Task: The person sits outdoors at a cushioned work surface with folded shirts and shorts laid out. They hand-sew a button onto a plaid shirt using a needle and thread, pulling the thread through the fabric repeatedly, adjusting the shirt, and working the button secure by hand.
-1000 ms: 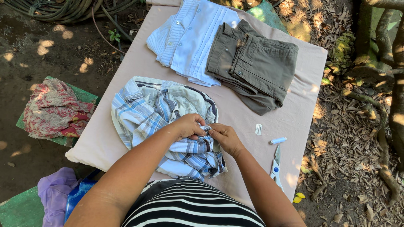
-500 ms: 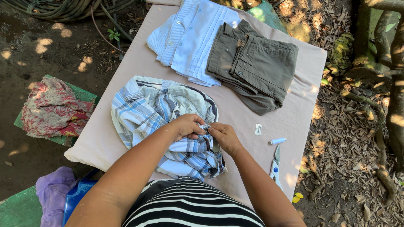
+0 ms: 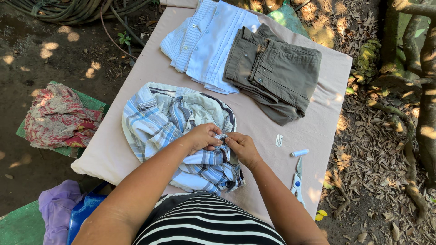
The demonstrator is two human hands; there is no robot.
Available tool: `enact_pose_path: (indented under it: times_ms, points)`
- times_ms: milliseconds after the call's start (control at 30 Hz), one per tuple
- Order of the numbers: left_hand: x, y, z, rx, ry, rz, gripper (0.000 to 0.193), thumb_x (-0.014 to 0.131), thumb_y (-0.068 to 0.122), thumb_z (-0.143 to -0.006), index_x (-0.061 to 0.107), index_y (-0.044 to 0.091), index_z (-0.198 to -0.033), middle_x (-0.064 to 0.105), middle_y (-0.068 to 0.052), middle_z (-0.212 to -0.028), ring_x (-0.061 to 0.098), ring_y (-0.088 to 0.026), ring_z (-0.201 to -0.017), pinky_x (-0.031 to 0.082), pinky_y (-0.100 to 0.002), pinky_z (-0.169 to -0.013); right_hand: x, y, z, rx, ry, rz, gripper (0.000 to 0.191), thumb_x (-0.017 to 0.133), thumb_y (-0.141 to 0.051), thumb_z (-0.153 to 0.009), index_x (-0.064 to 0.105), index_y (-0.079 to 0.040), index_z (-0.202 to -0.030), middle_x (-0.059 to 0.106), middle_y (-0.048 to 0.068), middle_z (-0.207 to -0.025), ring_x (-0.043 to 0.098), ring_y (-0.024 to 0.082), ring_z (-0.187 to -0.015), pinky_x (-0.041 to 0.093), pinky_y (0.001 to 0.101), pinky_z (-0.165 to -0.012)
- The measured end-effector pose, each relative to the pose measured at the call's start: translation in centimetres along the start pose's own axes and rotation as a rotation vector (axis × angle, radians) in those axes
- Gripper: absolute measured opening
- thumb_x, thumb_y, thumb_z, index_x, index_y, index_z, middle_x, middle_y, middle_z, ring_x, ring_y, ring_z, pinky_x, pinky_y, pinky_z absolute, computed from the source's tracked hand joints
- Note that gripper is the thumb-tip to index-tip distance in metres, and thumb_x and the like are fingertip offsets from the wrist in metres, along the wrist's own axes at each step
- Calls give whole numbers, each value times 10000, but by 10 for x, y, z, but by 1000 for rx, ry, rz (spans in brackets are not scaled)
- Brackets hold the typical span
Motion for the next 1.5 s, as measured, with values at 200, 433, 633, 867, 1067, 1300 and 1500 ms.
enact_pose_path:
  times_ms: [200, 433, 633, 867, 1067, 1300, 1500]
  points:
    - [-1, 2, -3, -62, 3, -5, 399, 787, 20, -808, 618, 76, -1165, 682, -11, -978, 678, -84, -835, 571, -196, -613, -7, 11, -1, 61, -4, -114, 371, 594, -220, -945, 738, 51, -1154, 759, 117, -1097, 669, 162, -1017, 505, 267, -942]
    - [3, 2, -3, -81, 31, 3, 382, 800, 17, -797, 631, 84, -1132, 646, 0, -952, 669, -84, -802, 569, -201, -590, -6, 10, -1, 0, 0, -9, 337, 664, -183, -930, 734, 73, -1138, 751, 113, -1081, 665, 157, -984, 520, 281, -901]
    - [4, 4, 0, -84, 48, 12, 360, 797, 7, -796, 641, 83, -1112, 627, -7, -953, 670, -97, -794, 569, -201, -581, -3, 1, 1, 0, -12, -4, 320, 665, -162, -925, 743, 71, -1130, 753, 106, -1080, 673, 150, -968, 531, 280, -886]
    - [5, 1, 0, -63, 60, 20, 375, 797, 0, -793, 626, 84, -1116, 646, -10, -964, 689, -98, -820, 574, -204, -595, -2, 2, 0, -16, 2, 20, 316, 664, -166, -925, 746, 79, -1107, 755, 96, -1090, 673, 149, -964, 531, 275, -878]
    - [-2, 1, -2, -3, 45, 53, 357, 785, 20, -816, 622, 85, -1126, 687, -19, -926, 669, -93, -792, 559, -203, -605, -10, 6, -5, 204, 0, -307, 341, 549, -135, -936, 759, 34, -1146, 739, 75, -1000, 645, 141, -894, 512, 269, -834]
    - [-8, -2, 3, 14, 68, 72, 368, 777, 50, -830, 599, 96, -1148, 703, -15, -925, 668, -81, -775, 559, -208, -611, 7, 6, -14, -106, 56, 348, 211, 635, 14, -878, 749, -34, -1050, 761, 98, -951, 707, 180, -852, 559, 294, -792]
    - [-11, 5, 7, -16, 69, 124, 351, 774, 48, -834, 595, 88, -1133, 700, -18, -912, 663, -89, -761, 551, -206, -590, 18, -2, -12, -220, 131, 420, 245, 608, 54, -889, 734, -54, -1069, 762, 145, -956, 743, 230, -857, 567, 300, -781]
Point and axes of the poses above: each hand's wrist, its own z-axis away from the middle knuckle, its own x-axis out of the palm, y = z × x, the point moved 1 cm from there along -z, towards the middle knuckle
